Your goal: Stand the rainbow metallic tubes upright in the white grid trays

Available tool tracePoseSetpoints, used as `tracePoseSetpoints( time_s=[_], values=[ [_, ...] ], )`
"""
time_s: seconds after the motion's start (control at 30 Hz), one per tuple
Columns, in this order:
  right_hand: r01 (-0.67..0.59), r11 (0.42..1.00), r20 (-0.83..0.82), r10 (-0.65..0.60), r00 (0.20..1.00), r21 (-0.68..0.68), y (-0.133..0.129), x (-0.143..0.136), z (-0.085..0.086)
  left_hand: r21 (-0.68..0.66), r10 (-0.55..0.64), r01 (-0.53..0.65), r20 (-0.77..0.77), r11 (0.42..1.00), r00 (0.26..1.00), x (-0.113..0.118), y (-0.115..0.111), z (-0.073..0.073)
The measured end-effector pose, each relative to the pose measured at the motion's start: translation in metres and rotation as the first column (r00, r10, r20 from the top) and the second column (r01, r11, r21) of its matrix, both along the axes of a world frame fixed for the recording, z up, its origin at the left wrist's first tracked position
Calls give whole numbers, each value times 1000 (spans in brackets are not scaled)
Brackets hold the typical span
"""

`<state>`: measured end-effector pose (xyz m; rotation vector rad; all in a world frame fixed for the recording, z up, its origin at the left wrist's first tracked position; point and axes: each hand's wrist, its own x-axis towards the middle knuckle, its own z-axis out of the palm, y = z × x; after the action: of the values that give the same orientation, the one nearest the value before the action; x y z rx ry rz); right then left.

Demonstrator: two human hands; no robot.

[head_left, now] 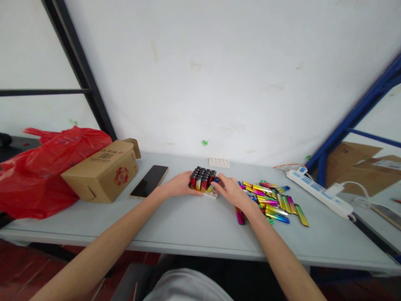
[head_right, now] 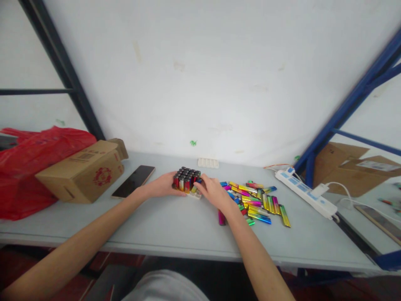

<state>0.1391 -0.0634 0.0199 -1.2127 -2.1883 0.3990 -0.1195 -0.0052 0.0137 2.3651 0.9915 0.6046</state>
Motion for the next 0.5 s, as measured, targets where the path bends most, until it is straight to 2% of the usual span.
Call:
tracePoseSetpoints(
  time_s=[0.17,0.27,0.4,0.5],
  values=[
    [-15,993,130,0,991,118,4,-1,0,-4,-15,15,5,1000,1000,0,0,1],
    [5,994,221,-29,975,105,0,-3,5,-9,-17,17,23,1000,1000,0,0,0],
    [120,989,337,-144,930,91,-4,-11,9,-3,-24,24,20,1000,1000,-1,0,1],
    [124,990,345,-142,928,72,-2,-7,10,-6,-26,26,6,1000,1000,0,0,2]
  ],
)
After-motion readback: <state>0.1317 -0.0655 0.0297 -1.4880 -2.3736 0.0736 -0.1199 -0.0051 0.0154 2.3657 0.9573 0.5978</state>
